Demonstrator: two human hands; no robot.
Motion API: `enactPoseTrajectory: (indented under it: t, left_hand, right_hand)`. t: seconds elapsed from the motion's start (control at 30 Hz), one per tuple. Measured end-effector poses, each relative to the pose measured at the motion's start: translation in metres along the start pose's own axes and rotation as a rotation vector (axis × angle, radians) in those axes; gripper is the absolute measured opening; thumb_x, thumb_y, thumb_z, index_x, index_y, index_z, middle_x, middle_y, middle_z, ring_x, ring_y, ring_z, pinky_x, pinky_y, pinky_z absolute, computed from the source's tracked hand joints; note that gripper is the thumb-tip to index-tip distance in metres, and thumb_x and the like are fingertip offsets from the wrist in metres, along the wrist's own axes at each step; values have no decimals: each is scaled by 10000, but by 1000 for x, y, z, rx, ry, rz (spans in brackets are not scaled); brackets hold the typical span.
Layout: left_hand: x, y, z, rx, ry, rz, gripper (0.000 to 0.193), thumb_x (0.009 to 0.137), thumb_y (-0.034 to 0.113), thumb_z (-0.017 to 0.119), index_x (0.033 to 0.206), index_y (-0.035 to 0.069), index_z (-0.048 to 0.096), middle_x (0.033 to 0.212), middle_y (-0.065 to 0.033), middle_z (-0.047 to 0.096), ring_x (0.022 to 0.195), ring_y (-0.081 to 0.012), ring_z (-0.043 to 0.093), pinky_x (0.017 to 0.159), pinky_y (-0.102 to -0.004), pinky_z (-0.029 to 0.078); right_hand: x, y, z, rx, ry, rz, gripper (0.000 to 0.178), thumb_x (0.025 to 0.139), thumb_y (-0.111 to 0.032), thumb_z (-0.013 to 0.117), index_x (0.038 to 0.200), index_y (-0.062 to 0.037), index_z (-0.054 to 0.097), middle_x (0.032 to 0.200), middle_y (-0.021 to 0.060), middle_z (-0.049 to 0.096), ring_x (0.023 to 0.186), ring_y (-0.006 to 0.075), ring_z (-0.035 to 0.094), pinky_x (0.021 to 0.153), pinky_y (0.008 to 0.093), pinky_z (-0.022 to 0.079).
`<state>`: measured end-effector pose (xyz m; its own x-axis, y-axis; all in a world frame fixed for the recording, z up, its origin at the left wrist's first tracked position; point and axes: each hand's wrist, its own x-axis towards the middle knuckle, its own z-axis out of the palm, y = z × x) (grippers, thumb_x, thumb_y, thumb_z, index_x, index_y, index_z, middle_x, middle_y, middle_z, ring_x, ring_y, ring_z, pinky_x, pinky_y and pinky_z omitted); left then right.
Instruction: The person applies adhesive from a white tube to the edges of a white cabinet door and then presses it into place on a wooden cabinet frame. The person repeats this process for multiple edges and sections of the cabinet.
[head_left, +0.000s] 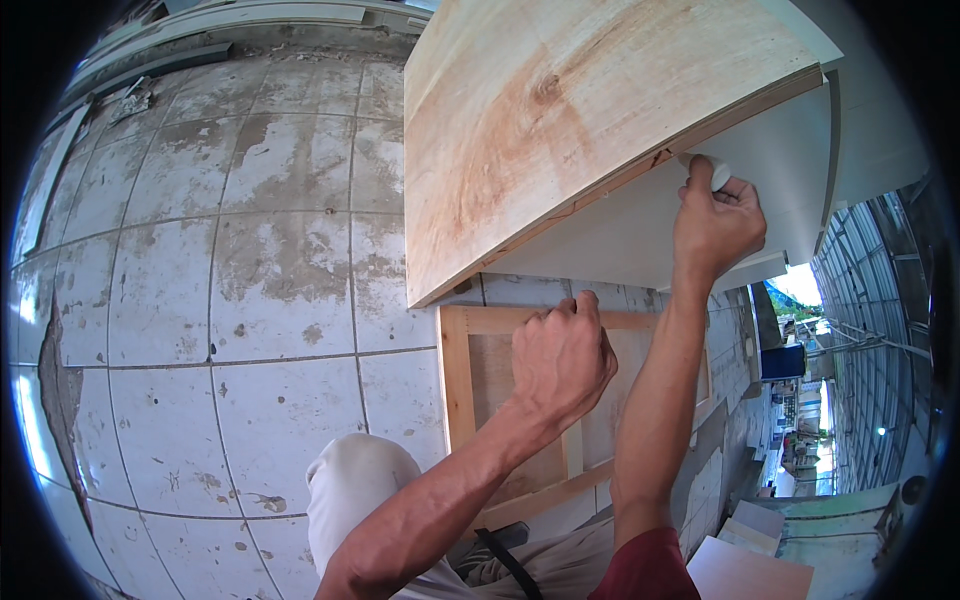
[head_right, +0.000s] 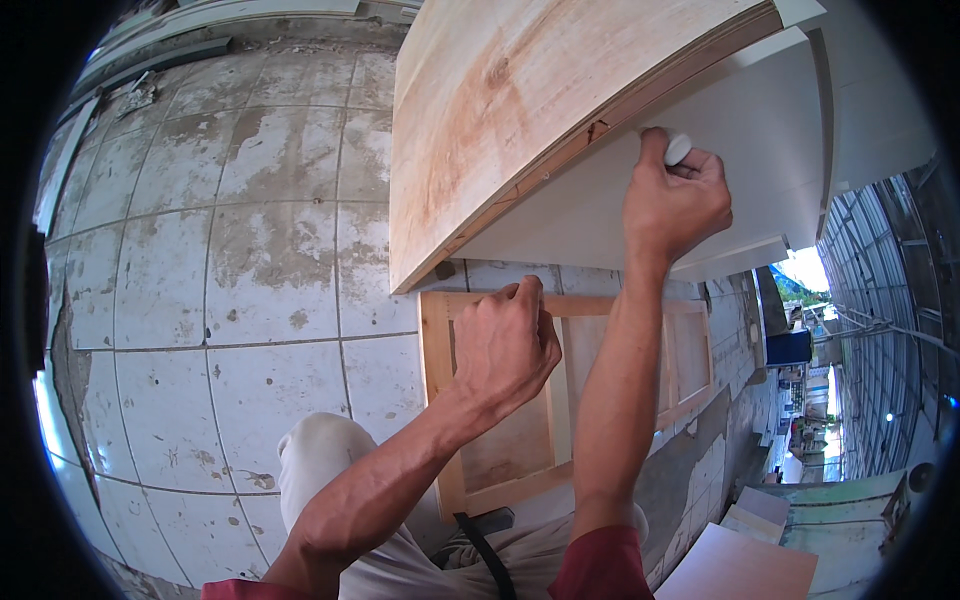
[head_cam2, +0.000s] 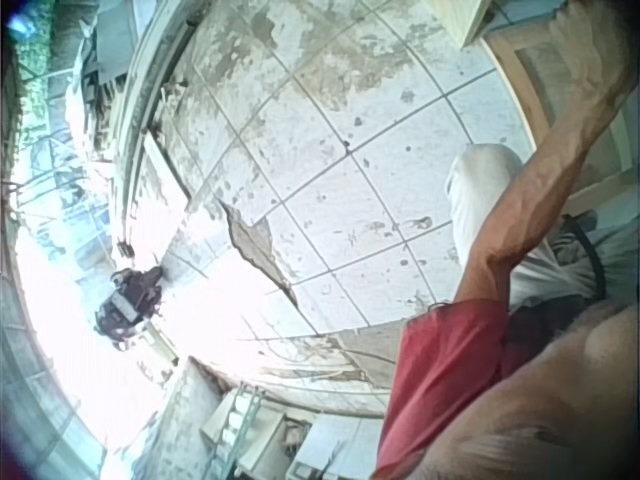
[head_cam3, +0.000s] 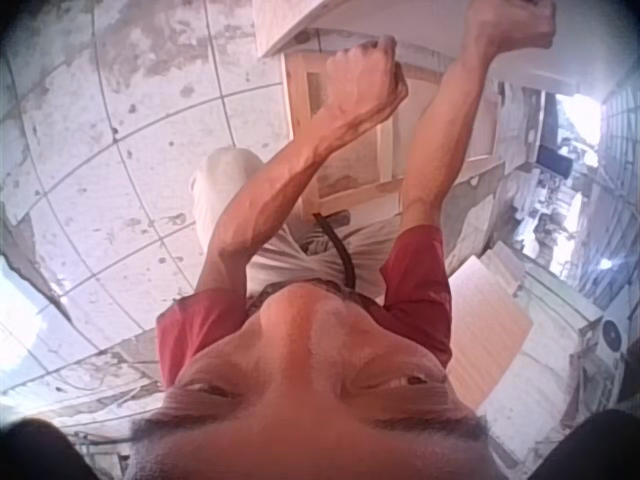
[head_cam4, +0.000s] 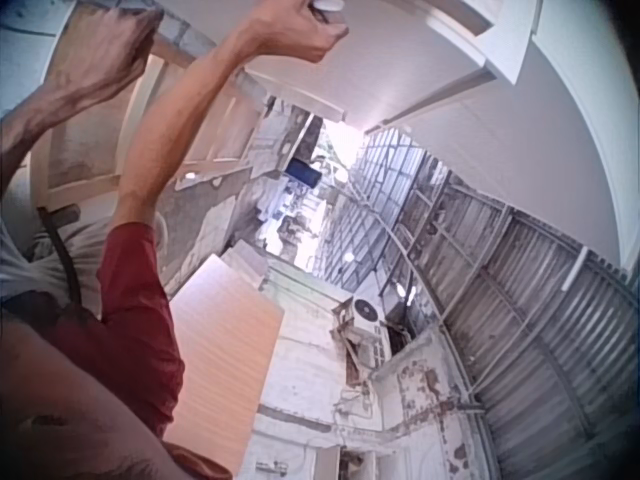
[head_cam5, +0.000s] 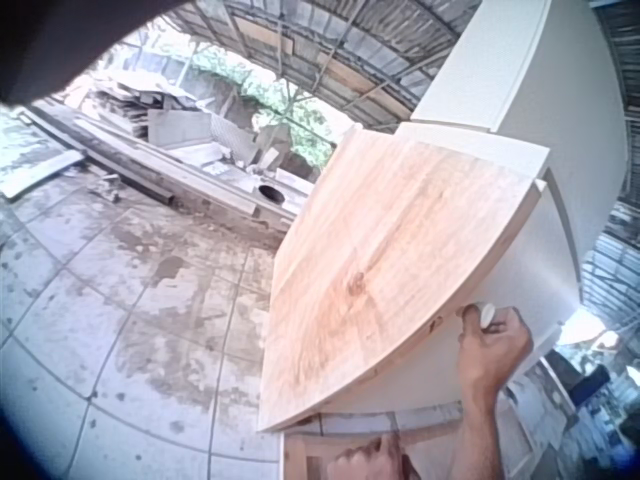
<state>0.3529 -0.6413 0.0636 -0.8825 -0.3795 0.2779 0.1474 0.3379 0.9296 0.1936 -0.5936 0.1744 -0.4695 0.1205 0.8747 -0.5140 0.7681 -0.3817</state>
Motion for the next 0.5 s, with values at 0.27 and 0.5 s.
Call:
enactPoseTrajectory:
  t: [0.27, 0.5]
  left_hand:
    - [-2, 0, 1, 9, 29, 9, 93, 820, 46, 601, 844, -24, 545, 710, -220, 629, 602, -434, 634, 556, -524, 493]
    - [-7, 1, 4, 7, 13, -13, 113, 783, 43, 615, 849, -16, 545, 722, -218, 634, 609, -437, 641, 551, -524, 501]
  right_hand:
    - [-16, 11, 5, -15, -11, -44, 303, 757, -214, 812, 691, 35, 654, 624, 131, 694, 549, 242, 679, 617, 372, 553]
    - [-39, 19, 6, 82, -15, -33, 292, 778, -180, 807, 688, 29, 624, 599, 122, 677, 528, 219, 666, 581, 348, 540]
